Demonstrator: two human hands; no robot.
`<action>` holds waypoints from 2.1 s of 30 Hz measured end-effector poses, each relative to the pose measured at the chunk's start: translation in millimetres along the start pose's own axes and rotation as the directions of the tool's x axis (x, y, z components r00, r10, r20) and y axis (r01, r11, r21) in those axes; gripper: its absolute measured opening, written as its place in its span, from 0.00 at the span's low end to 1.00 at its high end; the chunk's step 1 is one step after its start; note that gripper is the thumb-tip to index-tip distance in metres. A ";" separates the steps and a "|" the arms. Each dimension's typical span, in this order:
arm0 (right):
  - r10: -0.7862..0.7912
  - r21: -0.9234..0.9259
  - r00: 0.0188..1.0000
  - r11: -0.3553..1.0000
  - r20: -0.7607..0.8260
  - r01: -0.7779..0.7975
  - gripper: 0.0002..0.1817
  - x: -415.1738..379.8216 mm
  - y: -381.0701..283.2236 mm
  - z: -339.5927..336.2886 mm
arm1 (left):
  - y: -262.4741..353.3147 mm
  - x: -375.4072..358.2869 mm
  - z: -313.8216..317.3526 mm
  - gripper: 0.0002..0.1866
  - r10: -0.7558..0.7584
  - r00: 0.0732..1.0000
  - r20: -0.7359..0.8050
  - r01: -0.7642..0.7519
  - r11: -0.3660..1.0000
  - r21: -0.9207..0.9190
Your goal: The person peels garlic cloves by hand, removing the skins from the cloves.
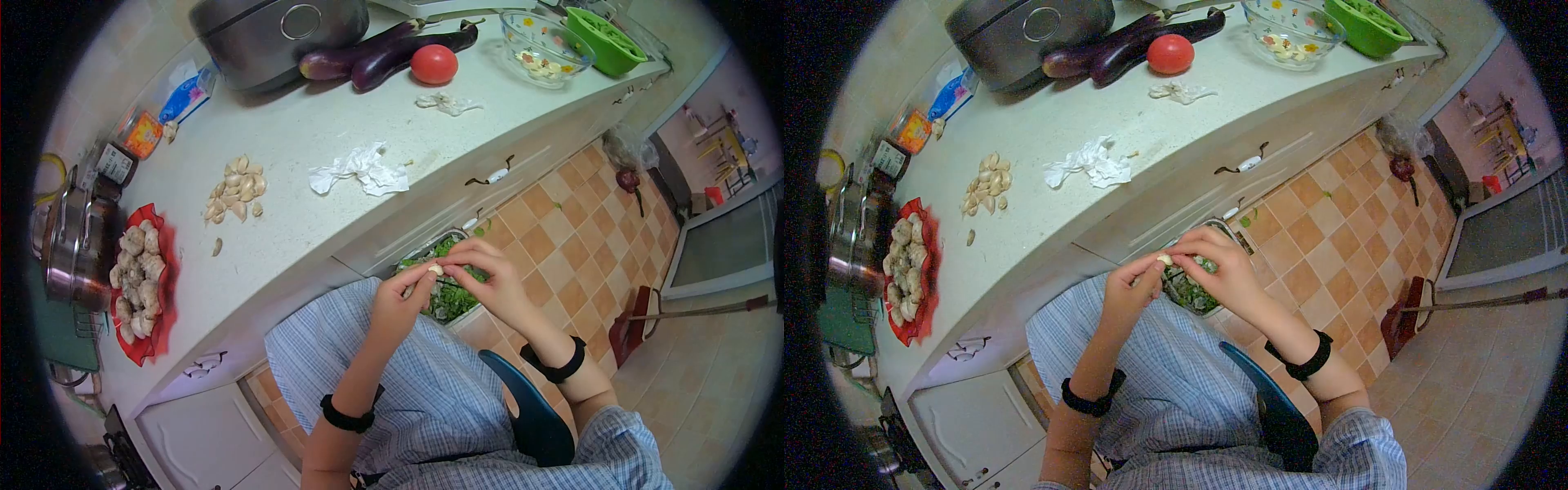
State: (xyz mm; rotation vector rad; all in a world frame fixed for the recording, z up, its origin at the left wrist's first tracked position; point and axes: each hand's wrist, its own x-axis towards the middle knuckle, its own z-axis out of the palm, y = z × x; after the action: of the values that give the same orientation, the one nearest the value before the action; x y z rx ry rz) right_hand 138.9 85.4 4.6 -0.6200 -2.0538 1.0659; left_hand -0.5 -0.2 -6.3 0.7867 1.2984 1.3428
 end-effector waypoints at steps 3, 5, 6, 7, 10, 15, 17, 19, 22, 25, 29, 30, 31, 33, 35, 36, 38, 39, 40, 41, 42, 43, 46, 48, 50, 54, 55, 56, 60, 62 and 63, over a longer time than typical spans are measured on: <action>-0.004 0.004 1.000 1.000 0.009 0.004 0.07 0.3 -0.9 0.5 | -2.7 0.5 0.0 0.13 0.044 0.999 0.014 -0.045 0.998 0.052; 0.034 0.028 0.999 0.999 0.004 -0.034 0.06 0.0 -1.4 0.6 | -3.7 0.9 0.5 0.13 0.058 0.998 0.018 -0.059 0.997 0.046; 0.035 0.027 0.999 0.999 0.004 -0.035 0.06 -0.4 -1.3 0.6 | -3.1 0.9 0.9 0.13 0.058 0.998 0.018 -0.059 0.997 0.045; 0.133 0.067 0.991 0.989 0.027 -0.134 0.05 -0.7 -0.9 0.8 | -1.6 0.7 1.3 0.13 0.056 0.998 0.022 -0.057 0.997 0.057; 0.266 0.113 0.963 0.956 0.051 -0.270 0.04 -3.8 3.1 2.1 | 1.8 -1.0 1.6 0.13 0.033 0.999 0.026 -0.034 0.998 0.053; 0.300 0.127 0.954 0.945 0.032 -0.301 0.08 -6.5 7.7 0.7 | 0.8 -0.7 1.3 0.13 0.003 1.000 0.026 -0.003 1.000 0.010; 0.080 0.099 0.997 0.992 -0.008 -0.078 0.13 -3.7 -0.1 -2.0 | 0.9 -0.6 0.2 0.13 -0.034 0.999 0.039 0.033 0.999 0.018; 0.039 0.072 0.999 0.997 -0.010 -0.039 0.14 -1.5 -6.5 0.0 | 2.0 0.1 -0.2 0.14 -0.068 0.997 0.040 0.068 0.998 -0.005; 0.050 0.106 0.999 0.993 -0.011 -0.049 0.16 -3.8 -3.7 1.3 | 2.1 0.5 -1.3 0.14 -0.099 0.992 0.073 0.104 0.992 -0.072; 0.118 0.202 0.993 0.973 -0.013 -0.113 0.16 -5.7 -1.2 3.7 | 1.3 1.0 -2.8 0.15 -0.098 0.989 0.112 0.115 0.982 -0.151; 0.140 0.247 0.990 0.960 -0.022 -0.130 0.16 -4.8 -4.4 3.9 | -2.1 1.8 -4.8 0.16 -0.083 0.986 0.147 0.106 0.982 -0.157; 0.141 0.247 0.990 0.960 -0.022 -0.131 0.16 -5.1 -3.1 3.8 | -0.5 1.6 -3.9 0.16 -0.083 0.986 0.147 0.106 0.982 -0.157; 0.231 0.452 0.972 0.871 -0.035 -0.191 0.16 -5.5 -0.6 3.8 | 2.6 1.3 -2.4 0.16 -0.077 0.986 0.147 0.108 0.969 -0.220; 0.320 0.636 0.947 0.736 -0.026 -0.231 0.16 -5.5 1.3 2.1 | 4.5 1.6 -3.2 0.17 -0.071 0.987 0.146 0.110 0.953 -0.282; 0.356 0.563 0.931 0.787 -0.082 -0.252 0.13 -5.4 2.2 -1.6 | 4.7 1.6 -6.9 0.17 -0.056 0.971 0.234 0.131 0.939 -0.317; 0.357 0.563 0.931 0.787 -0.082 -0.252 0.13 -5.9 3.9 -4.1 | 5.2 1.2 -6.5 0.17 -0.057 0.970 0.234 0.132 0.939 -0.316; 0.132 0.128 0.987 0.985 -0.093 -0.119 0.10 -7.3 7.2 -8.4 | 6.6 0.5 -4.8 0.16 -0.026 0.975 0.222 0.101 0.937 -0.335; 0.132 0.127 0.987 0.985 -0.095 -0.119 0.10 -6.8 4.7 -8.1 | 6.4 1.1 -4.5 0.16 -0.025 0.974 0.224 0.101 0.937 -0.334; 0.083 0.047 0.988 0.996 -0.127 -0.078 0.09 -6.0 -0.6 -6.9 | 5.8 1.4 -4.3 0.16 -0.027 0.976 0.216 0.098 0.941 -0.325; 0.032 -0.035 0.988 0.999 -0.153 -0.038 0.08 -5.9 -4.2 -6.5 | 5.4 1.4 -4.2 0.16 -0.029 0.978 0.208 0.095 0.944 -0.315; 0.033 -0.035 0.988 0.999 -0.153 -0.038 0.08 -6.7 -5.3 -6.7 | 4.8 0.7 -3.7 0.16 -0.030 0.978 0.208 0.096 0.944 -0.315; 0.034 -0.013 0.992 0.999 -0.119 -0.036 0.09 -7.4 -6.1 -6.9 | 4.0 -0.6 -2.9 0.15 -0.043 0.986 0.160 0.082 0.965 -0.248; 0.018 0.013 0.998 1.000 -0.056 -0.017 0.10 -6.6 -10.3 -7.5 | 5.1 -4.3 0.7 0.13 -0.004 0.999 0.048 0.008 0.997 -0.078; 0.001 0.017 1.000 1.000 -0.028 0.000 0.11 -6.5 -11.8 -5.2 | 6.0 -4.3 3.0 0.12 0.050 0.999 -0.009 -0.050 0.998 0.028; 0.303 0.359 0.953 0.888 0.008 -0.286 0.11 -8.8 -10.8 -1.0 | 5.7 -3.0 4.4 0.11 0.299 0.953 -0.037 -0.293 0.949 0.117; 0.283 0.443 0.957 0.852 0.057 -0.279 0.11 -9.0 -0.5 -0.3 | 4.2 -1.6 3.5 0.13 0.429 0.903 0.012 -0.420 0.878 0.231; 0.308 0.482 0.949 0.822 0.072 -0.303 0.10 -8.6 -0.3 -0.4 | 4.4 -2.0 4.3 0.12 0.436 0.900 0.012 -0.427 0.874 0.231; 0.330 0.521 0.940 0.789 0.087 -0.326 0.09 -8.3 -0.3 -0.5 | 4.6 -2.5 4.7 0.12 0.444 0.896 0.013 -0.434 0.870 0.232; 0.298 0.509 0.948 0.801 0.116 -0.314 0.07 -7.9 -1.2 -1.7 | 9.9 -7.1 3.6 0.10 0.331 0.943 -0.020 -0.316 0.915 0.250; 0.340 0.497 0.928 0.784 0.156 -0.371 0.06 -8.2 -1.1 -1.7 | 7.9 -8.6 3.5 0.09 0.261 0.964 -0.054 -0.238 0.934 0.268; 0.367 0.487 0.913 0.774 0.178 -0.405 0.07 -8.7 -0.7 -2.2 | 7.9 -8.6 3.5 0.09 0.270 0.961 -0.059 -0.245 0.932 0.269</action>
State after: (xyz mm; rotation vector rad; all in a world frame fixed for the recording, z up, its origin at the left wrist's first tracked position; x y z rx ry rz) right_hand 145.9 80.1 2.7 -0.7415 -1.6105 1.8276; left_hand 2.8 -6.3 3.7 1.1177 1.5061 1.4472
